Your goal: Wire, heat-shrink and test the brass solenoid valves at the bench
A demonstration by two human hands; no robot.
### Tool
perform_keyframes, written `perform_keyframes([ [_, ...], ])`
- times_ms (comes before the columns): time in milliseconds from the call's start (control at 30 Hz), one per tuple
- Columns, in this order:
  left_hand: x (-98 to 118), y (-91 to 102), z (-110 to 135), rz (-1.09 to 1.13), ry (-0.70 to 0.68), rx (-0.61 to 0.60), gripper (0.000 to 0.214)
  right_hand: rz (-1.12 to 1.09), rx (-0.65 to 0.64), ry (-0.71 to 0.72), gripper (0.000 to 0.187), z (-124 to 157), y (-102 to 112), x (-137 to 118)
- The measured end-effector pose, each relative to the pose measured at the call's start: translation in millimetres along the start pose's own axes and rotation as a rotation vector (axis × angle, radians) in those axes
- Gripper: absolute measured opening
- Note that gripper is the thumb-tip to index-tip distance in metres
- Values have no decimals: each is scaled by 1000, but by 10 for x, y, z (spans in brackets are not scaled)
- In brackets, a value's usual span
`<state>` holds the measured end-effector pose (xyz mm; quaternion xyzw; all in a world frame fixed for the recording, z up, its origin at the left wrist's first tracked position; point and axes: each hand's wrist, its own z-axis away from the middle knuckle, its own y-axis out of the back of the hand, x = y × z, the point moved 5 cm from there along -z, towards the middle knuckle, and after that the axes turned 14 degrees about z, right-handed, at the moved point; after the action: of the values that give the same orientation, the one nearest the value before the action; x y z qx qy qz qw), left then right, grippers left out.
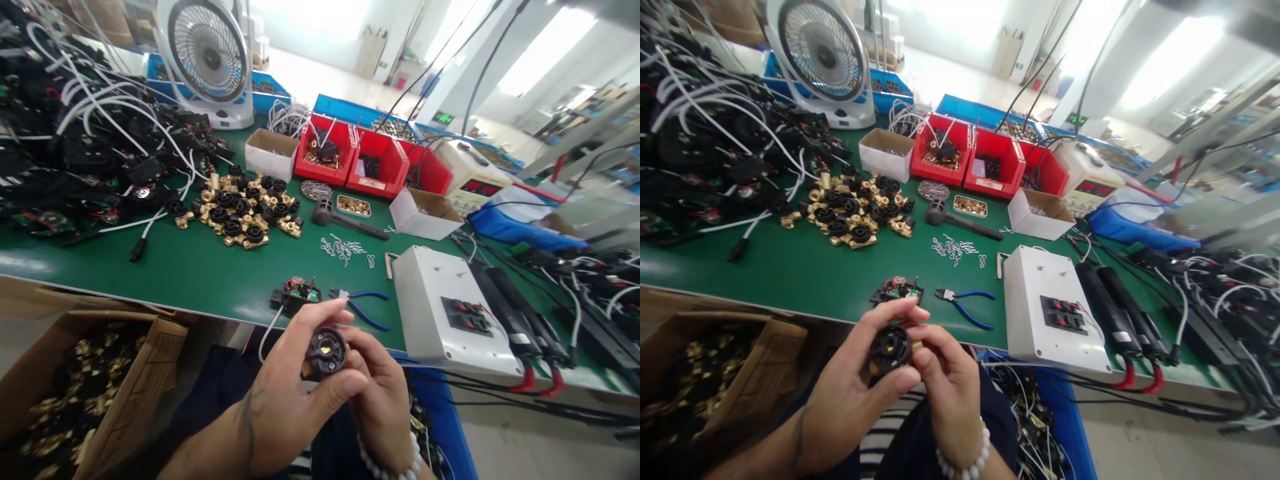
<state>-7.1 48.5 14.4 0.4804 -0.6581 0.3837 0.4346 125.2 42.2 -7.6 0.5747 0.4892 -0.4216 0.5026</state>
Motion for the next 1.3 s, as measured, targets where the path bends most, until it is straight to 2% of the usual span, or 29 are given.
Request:
perform_keyframes([
  [67, -20, -12, 20, 58, 47, -6, 53, -27, 13, -11, 14, 2, 13, -1],
  [167, 7, -26, 12, 93, 13, -22, 39, -78, 14, -34, 16, -7, 5, 3],
  [367, 61, 2, -52, 132, -103, -19, 38, -285, -148, -271, 55, 4, -142, 128],
  [433, 66, 10, -62, 130, -124, -35, 40, -287, -189, -306, 60, 13, -160, 143],
  [567, 68, 3, -33, 116, -83, -57, 41, -241, -167, -259, 53, 8, -127, 107],
  [633, 59, -10, -4, 147, -12, -37, 35, -210, -136, -179, 39, 1, -109, 55],
  [733, 39, -11, 10, 246, 93, 31, 15, -167, -146, -91, 20, 4, -124, 3],
  [767, 27, -3, -4, 278, 121, 45, 15, -167, -162, -90, 18, 8, -136, 6],
  [867, -46, 84, -115, 282, 183, 64, 34, -231, -175, -109, 24, 8, -133, 50],
  [933, -117, 203, -235, 98, 168, 91, 36, -276, -166, -121, 29, -5, -108, 77],
  [1033, -230, 339, -396, -489, 84, 138, 38, -323, -162, -127, 30, -32, -74, 78],
  [1133, -424, 265, -467, -973, 117, 59, 58, -369, -152, -129, 30, -50, -67, 48],
  [1233, -600, 127, -479, -1129, 187, -25, 63, -422, -142, -137, 31, -47, -78, 20],
  [1300, -644, 106, -492, -1094, 196, -2, 54, -456, -151, -141, 30, -37, -83, 1],
])
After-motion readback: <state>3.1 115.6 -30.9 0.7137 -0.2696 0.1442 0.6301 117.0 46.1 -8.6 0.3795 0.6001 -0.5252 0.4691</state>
